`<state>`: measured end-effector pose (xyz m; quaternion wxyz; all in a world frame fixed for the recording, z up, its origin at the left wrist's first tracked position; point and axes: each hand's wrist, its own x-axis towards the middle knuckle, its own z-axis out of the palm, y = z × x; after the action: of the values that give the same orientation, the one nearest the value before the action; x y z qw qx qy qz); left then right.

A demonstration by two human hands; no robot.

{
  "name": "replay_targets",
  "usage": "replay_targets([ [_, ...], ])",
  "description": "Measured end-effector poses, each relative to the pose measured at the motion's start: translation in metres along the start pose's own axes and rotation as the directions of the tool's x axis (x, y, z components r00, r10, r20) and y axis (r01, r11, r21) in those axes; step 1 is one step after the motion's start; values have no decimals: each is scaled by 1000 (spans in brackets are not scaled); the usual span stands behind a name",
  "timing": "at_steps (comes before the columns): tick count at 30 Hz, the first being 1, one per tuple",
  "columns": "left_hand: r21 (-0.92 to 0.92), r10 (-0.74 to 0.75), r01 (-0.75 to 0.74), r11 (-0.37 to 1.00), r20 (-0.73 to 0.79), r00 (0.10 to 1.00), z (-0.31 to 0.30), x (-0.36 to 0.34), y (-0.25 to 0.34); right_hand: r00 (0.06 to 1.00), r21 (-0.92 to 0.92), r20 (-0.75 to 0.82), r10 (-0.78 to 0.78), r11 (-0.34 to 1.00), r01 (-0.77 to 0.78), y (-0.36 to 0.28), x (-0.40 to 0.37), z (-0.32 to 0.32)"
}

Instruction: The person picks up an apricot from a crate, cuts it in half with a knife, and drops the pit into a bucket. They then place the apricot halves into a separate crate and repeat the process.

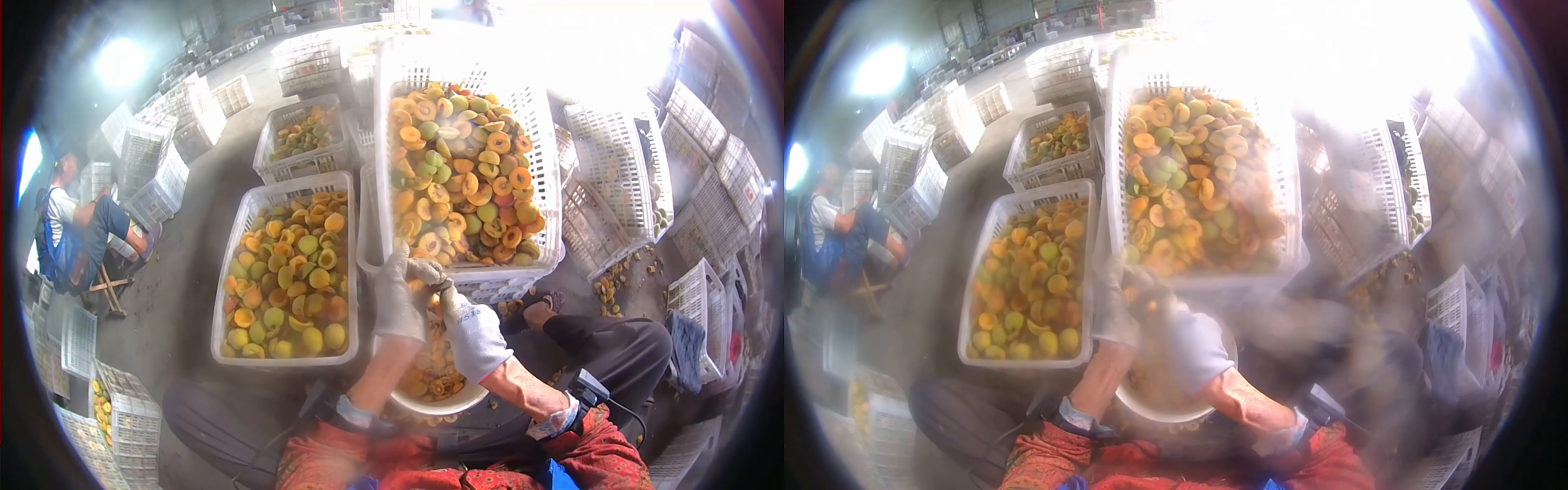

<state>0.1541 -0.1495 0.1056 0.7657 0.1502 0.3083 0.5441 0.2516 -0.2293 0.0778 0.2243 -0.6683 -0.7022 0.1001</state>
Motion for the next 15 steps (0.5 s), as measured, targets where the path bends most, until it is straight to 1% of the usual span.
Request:
replay_targets([
  [2,77,12,-8,997,-41,999,-1,2,-3,999,4,-27,-37,999,37,1,-1,1],
  [3,76,11,-8,997,-40,999,-4,3,-4,999,2,-28,-36,999,37,4,1,-2],
  [4,41,-20,18,999,58,998,-8,4,-4,991,203,20,-129,972,122,10,5,-7],
  [5,9,-47,47,999,155,987,-11,5,-3,973,399,47,-228,897,191,14,9,-11],
  [6,8,-47,46,999,154,987,-10,4,-1,979,439,184,-92,899,2,11,9,-19],
  [7,-47,-82,91,995,162,983,-8,2,2,978,438,186,-94,899,3,7,9,-26],
  [8,-76,-99,113,991,167,981,-9,3,2,968,512,244,-59,855,-77,3,8,-33],
  [9,-104,-115,134,985,173,978,-11,3,1,975,496,187,-122,868,14,4,7,-32],
  [10,-250,-135,194,949,233,963,-16,7,-4,974,473,129,-185,875,103,4,7,-32],
  [11,-320,-141,225,920,266,954,-17,6,-6,974,469,129,-187,877,106,-2,3,-31],
  [12,-387,-147,260,885,298,943,-13,2,-4,989,287,53,-141,950,120,-16,-1,-32],
  [13,-72,0,22,997,291,957,-9,-5,-3,994,94,-34,-107,989,110,-23,-4,-32],
  [14,246,144,-234,941,335,931,-4,-10,1,993,63,-22,-119,991,120,-14,-2,-27],
  [15,246,145,-236,940,338,930,-1,-10,4,991,33,-10,-130,991,130,-4,-1,-23],
])
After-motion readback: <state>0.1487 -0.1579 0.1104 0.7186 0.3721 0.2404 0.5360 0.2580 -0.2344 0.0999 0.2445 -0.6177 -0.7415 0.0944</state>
